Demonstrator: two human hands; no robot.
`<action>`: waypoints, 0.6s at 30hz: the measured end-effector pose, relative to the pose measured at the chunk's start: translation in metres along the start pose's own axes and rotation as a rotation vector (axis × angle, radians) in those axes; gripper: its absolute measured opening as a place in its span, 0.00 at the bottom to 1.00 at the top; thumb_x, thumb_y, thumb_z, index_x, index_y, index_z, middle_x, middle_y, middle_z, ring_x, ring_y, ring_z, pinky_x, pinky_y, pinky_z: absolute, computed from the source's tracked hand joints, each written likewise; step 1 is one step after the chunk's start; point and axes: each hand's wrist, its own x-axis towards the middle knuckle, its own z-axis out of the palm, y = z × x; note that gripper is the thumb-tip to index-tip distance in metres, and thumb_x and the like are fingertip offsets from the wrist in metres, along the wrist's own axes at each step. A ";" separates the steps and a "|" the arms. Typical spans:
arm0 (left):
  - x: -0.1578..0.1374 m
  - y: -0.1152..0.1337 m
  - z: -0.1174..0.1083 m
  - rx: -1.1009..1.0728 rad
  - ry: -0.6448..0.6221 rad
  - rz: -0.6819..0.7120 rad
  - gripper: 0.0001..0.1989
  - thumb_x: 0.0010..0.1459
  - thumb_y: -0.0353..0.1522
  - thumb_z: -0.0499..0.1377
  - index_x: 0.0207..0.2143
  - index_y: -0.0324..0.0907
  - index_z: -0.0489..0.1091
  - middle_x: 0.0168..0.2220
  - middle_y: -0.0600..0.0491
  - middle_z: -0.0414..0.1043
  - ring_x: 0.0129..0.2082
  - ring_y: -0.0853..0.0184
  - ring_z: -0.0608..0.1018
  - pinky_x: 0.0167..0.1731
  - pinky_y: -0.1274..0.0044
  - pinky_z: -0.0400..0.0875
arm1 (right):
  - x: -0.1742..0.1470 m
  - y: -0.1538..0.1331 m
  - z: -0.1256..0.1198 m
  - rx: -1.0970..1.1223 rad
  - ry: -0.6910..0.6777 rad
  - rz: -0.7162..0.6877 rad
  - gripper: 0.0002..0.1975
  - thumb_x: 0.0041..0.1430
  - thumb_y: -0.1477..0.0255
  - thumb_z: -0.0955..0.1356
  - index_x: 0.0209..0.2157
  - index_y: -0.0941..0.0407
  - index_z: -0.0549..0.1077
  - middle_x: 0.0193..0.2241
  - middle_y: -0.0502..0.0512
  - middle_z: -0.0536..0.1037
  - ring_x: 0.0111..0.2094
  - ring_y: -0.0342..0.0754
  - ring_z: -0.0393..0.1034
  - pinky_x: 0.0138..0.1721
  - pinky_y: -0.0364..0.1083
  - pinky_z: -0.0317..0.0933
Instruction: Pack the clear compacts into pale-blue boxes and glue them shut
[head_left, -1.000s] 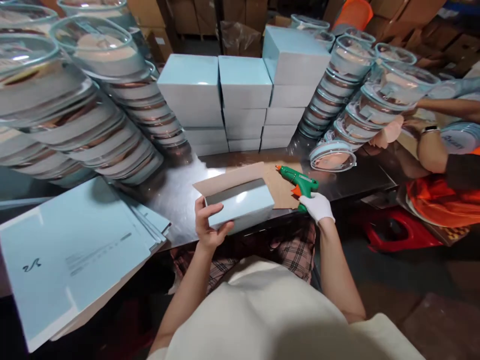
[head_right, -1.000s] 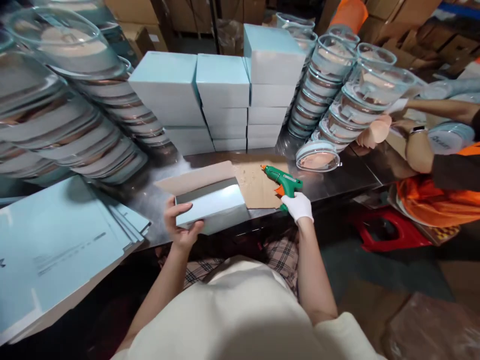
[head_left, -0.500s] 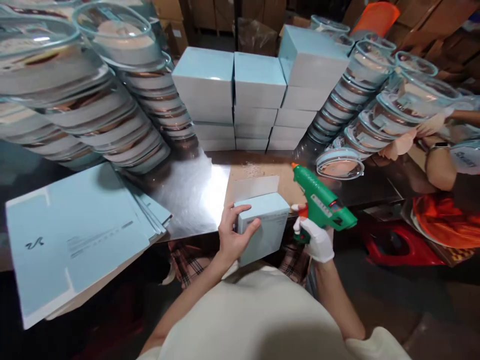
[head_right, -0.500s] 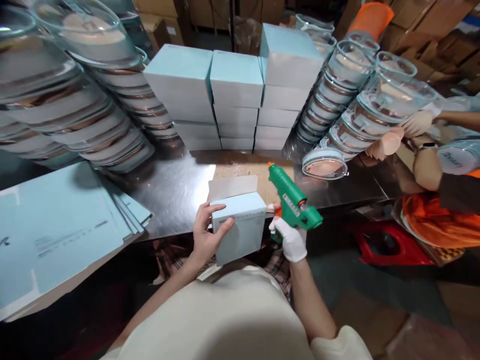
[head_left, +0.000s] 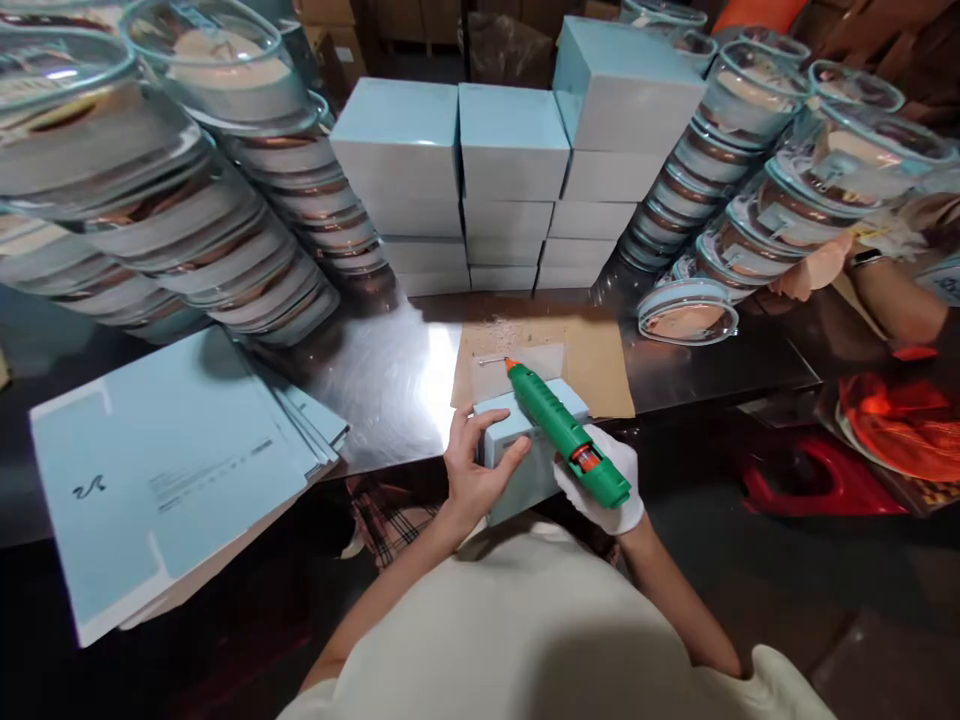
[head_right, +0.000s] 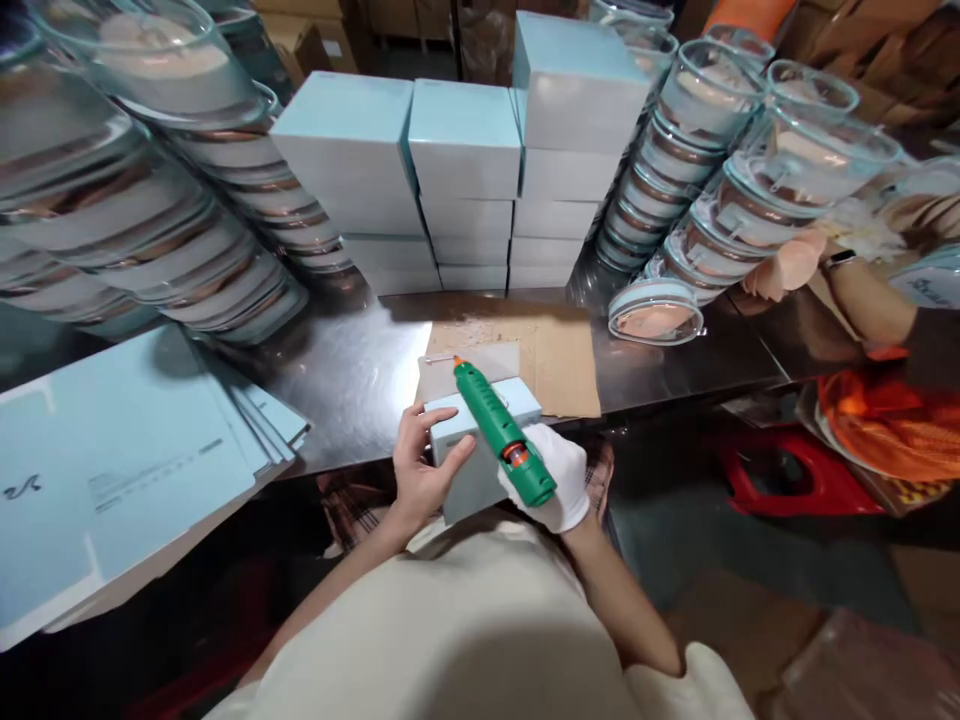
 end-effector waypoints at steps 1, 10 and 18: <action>0.000 -0.001 -0.003 -0.009 0.008 -0.033 0.17 0.61 0.45 0.70 0.47 0.46 0.80 0.48 0.47 0.77 0.57 0.53 0.77 0.52 0.67 0.75 | 0.000 0.005 -0.002 0.028 0.040 0.042 0.10 0.59 0.61 0.74 0.34 0.53 0.77 0.30 0.56 0.81 0.31 0.52 0.78 0.37 0.50 0.76; 0.003 -0.003 -0.024 -0.062 0.037 -0.161 0.19 0.58 0.47 0.71 0.46 0.46 0.80 0.51 0.46 0.74 0.53 0.56 0.78 0.43 0.73 0.74 | 0.060 0.075 -0.018 0.614 0.103 0.856 0.25 0.48 0.49 0.76 0.35 0.57 0.79 0.31 0.58 0.85 0.18 0.44 0.68 0.18 0.44 0.61; 0.004 0.000 -0.036 -0.143 0.078 -0.105 0.17 0.58 0.45 0.72 0.45 0.49 0.80 0.51 0.48 0.75 0.51 0.57 0.77 0.42 0.73 0.72 | 0.100 0.074 -0.054 0.167 0.027 0.892 0.22 0.61 0.52 0.74 0.26 0.57 0.78 0.19 0.57 0.77 0.27 0.52 0.77 0.27 0.44 0.67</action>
